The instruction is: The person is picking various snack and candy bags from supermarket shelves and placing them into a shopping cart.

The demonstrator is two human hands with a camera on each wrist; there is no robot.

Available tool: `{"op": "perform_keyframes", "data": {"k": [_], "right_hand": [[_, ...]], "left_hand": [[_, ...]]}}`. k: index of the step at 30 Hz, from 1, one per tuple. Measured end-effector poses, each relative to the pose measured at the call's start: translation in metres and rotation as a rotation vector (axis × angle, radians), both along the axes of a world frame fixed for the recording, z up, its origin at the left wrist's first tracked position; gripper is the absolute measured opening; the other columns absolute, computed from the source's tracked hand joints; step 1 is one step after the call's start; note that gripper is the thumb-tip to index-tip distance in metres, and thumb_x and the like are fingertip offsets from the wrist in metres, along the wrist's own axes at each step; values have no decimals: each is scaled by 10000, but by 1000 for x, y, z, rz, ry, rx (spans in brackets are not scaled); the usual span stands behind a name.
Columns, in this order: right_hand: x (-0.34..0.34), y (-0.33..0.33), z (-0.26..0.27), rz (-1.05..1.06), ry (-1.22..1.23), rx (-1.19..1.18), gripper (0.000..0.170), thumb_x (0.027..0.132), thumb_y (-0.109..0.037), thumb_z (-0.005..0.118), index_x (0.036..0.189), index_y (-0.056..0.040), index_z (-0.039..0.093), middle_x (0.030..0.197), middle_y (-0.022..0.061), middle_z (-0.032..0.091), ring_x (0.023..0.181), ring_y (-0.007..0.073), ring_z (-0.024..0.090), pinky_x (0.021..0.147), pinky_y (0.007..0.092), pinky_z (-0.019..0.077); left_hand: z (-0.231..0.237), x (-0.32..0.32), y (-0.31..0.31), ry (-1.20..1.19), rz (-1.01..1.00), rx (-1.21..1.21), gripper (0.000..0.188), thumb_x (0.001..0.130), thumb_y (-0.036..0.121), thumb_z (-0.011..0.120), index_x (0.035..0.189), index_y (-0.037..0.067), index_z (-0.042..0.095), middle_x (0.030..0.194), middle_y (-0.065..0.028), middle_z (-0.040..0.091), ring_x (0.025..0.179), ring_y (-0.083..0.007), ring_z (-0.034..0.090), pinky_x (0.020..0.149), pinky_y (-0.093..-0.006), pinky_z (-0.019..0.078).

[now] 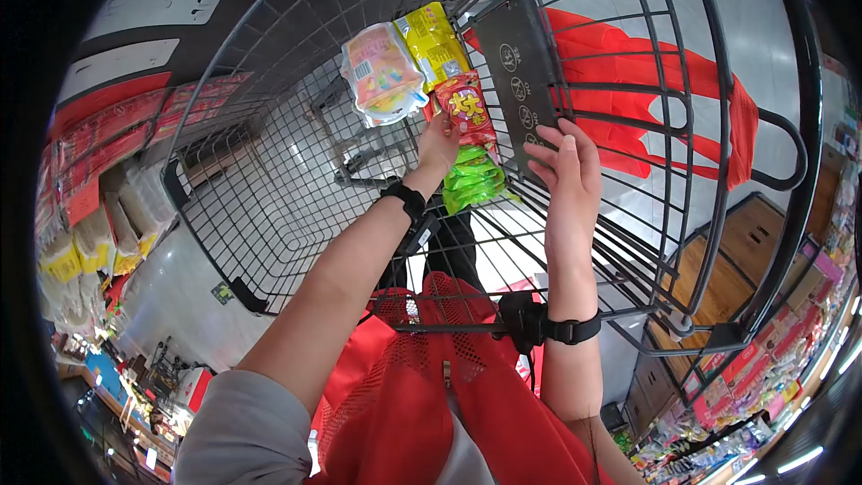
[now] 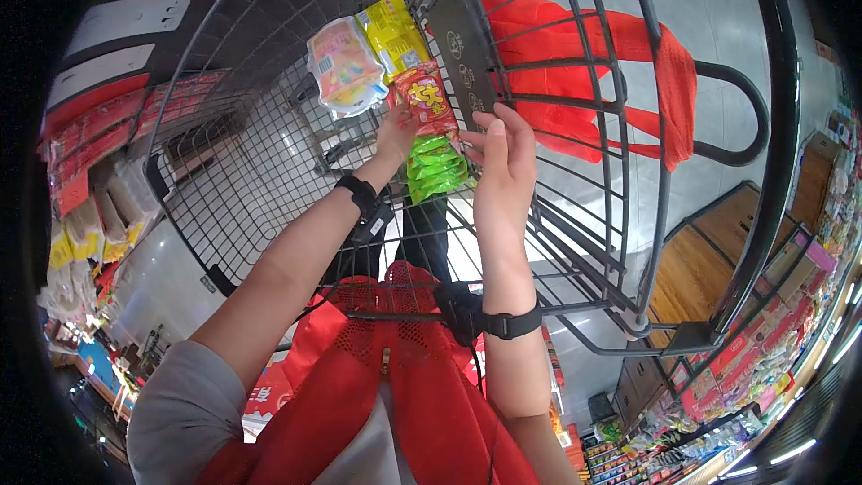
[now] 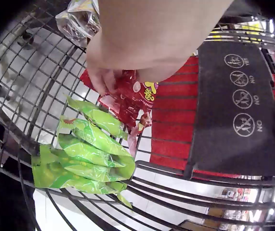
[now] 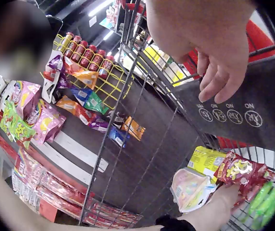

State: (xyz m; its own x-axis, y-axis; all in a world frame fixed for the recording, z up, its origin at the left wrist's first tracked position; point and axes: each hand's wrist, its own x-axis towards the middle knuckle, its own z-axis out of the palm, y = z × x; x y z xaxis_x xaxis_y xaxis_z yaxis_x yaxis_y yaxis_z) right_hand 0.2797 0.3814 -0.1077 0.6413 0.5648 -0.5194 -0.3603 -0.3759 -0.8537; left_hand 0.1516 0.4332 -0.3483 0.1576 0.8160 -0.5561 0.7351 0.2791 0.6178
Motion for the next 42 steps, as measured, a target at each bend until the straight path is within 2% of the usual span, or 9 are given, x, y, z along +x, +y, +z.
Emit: {"op": "perform_keyframes", "data": {"k": [6, 11, 15, 18, 19, 21, 29, 37, 42], "right_hand": [[1, -1, -4, -6, 3, 3, 337, 913, -231, 380, 1142, 15, 396, 1053, 145, 531, 879, 181, 560, 753, 271, 431], [-1, 0, -5, 3, 1, -14, 333, 912, -229, 381, 1138, 15, 400, 1056, 144, 532, 879, 184, 559, 748, 270, 430], [-2, -1, -5, 15, -9, -5, 330, 911, -225, 385, 1138, 14, 403, 1056, 142, 532, 880, 181, 558, 746, 271, 430], [-1, 0, -5, 45, -28, -5, 337, 910, -233, 395, 1153, 1, 405, 1055, 128, 536, 886, 174, 555, 755, 270, 432], [-2, -2, -7, 54, -33, -11, 347, 910, -245, 400, 1167, -13, 407, 1053, 120, 538, 895, 172, 552, 769, 271, 431], [0, -8, -18, 53, -25, -27, 347, 904, -247, 419, 1166, -20, 409, 1047, 106, 542, 881, 163, 554, 751, 267, 434], [-4, -9, 14, 70, 20, -12, 368, 896, -264, 425, 1168, -19, 397, 1067, 108, 532, 885, 175, 551, 760, 282, 425], [-59, 40, 96, 506, -116, 182, 345, 901, -209, 398, 1202, -41, 374, 1110, 101, 507, 947, 174, 535, 795, 289, 413], [-110, 68, 154, 712, -199, 297, 311, 889, -92, 403, 1189, -16, 375, 1059, 86, 517, 916, 165, 544, 791, 266, 416]], "left_hand": [[-16, 2, -13, -5, 58, 227, 342, 761, 202, 594, 1042, 24, 515, 923, -180, 573, 842, -342, 567, 732, -378, 454], [-92, -17, -18, -481, 705, -786, 170, 790, 79, 523, 956, 41, 519, 801, -53, 547, 723, -163, 560, 599, -295, 491], [17, 9, 8, -440, 534, -693, 271, 762, 42, 501, 1027, -11, 478, 883, -123, 575, 749, -246, 592, 636, -323, 489], [83, 6, 27, -823, 540, -1002, 186, 776, 25, 495, 958, -11, 507, 923, -82, 559, 865, -186, 552, 766, -277, 459], [36, -4, 18, -1080, 489, -1023, 270, 774, 29, 493, 1038, -27, 493, 1012, -93, 559, 944, -210, 543, 823, -309, 442], [40, -4, 17, -1039, 126, -747, 302, 802, 91, 487, 1094, 17, 506, 1084, -76, 546, 976, -187, 536, 870, -315, 415], [181, -103, 77, -747, -120, 63, 328, 852, 130, 519, 1156, 34, 443, 1069, -70, 535, 929, -147, 538, 821, -261, 420], [366, -184, 172, -666, 444, 1034, 386, 833, 20, 483, 1188, 6, 331, 1148, -99, 428, 1042, -189, 448, 881, -297, 369], [431, -195, 206, -953, 567, 1120, 438, 829, 26, 503, 1211, -14, 291, 1188, -131, 394, 1069, -182, 426, 917, -312, 340]]}}
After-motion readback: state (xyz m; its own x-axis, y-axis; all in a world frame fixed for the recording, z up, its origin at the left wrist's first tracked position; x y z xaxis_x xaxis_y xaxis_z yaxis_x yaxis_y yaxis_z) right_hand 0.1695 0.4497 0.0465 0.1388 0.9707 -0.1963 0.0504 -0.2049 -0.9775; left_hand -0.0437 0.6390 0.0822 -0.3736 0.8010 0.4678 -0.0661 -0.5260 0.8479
